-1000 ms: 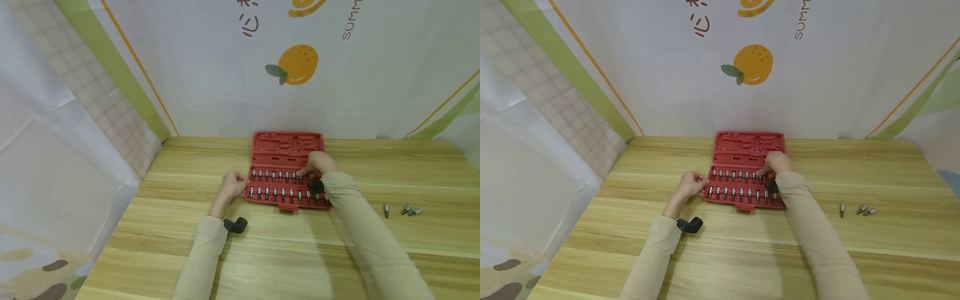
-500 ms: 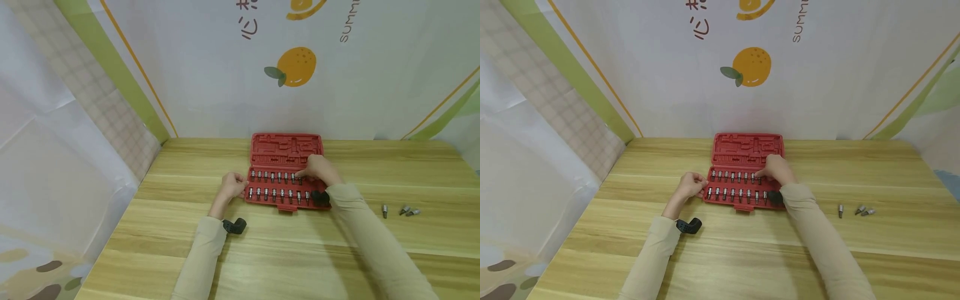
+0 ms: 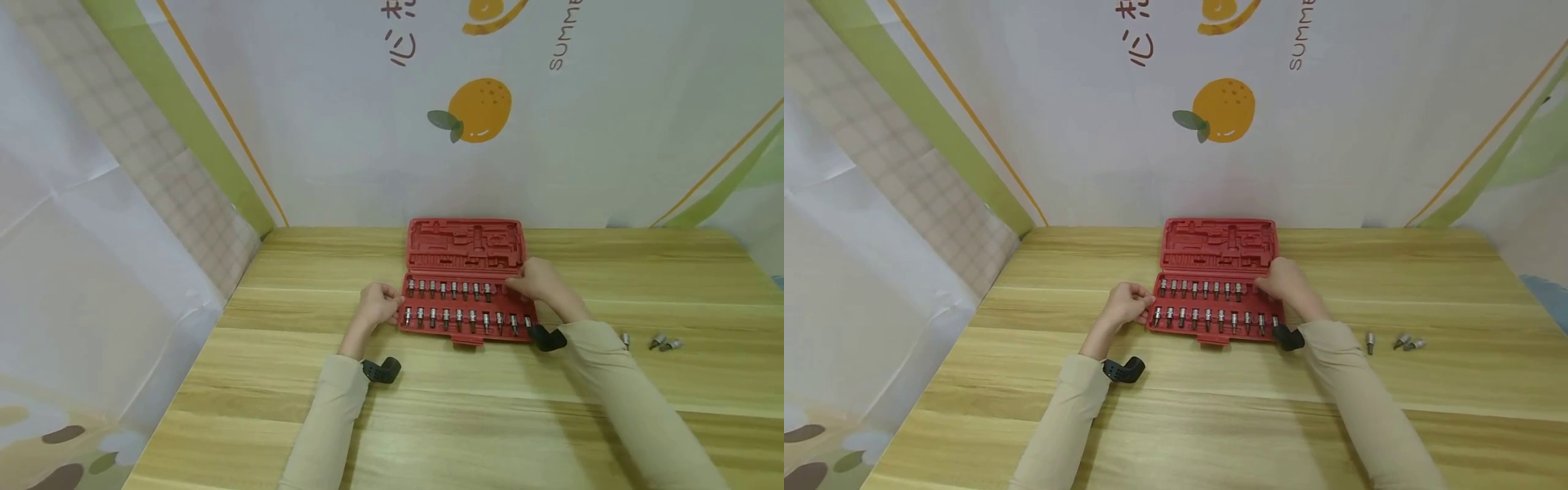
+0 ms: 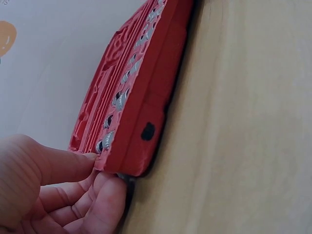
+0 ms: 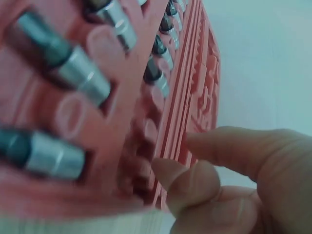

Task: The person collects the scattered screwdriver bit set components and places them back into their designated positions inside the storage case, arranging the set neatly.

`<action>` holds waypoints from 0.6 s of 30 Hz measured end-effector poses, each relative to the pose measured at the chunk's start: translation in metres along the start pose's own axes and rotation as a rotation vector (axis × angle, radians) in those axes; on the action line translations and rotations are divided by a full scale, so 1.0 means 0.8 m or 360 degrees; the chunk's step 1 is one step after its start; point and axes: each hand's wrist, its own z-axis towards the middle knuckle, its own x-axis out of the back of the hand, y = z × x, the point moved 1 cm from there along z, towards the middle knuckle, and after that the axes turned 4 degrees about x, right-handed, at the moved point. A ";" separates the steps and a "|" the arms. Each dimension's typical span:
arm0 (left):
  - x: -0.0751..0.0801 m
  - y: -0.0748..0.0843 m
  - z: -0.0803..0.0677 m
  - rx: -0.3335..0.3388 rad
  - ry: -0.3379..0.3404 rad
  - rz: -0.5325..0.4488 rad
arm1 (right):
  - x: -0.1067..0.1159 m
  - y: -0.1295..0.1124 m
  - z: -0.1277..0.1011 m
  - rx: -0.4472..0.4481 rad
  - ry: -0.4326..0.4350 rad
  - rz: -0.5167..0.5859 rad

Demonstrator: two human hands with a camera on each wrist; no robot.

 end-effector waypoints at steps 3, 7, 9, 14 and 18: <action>0.001 -0.002 0.000 -0.0002 0.0005 -0.0007 | 0.004 0.006 -0.010 0.0027 0.0017 0.0018; 0.002 -0.002 -0.001 0.0007 0.0005 -0.0018 | 0.009 0.013 -0.021 0.0043 0.0023 0.0008; 0.002 -0.002 -0.001 0.0015 0.0001 -0.0023 | 0.011 0.018 -0.027 0.0037 0.0026 0.0002; 0.003 -0.003 -0.001 0.0006 0.0007 -0.0017 | 0.018 0.028 -0.043 0.0034 0.0026 0.0009; 0.002 -0.003 -0.001 0.0006 0.0023 -0.0023 | 0.024 0.038 -0.054 0.0012 0.0017 0.0024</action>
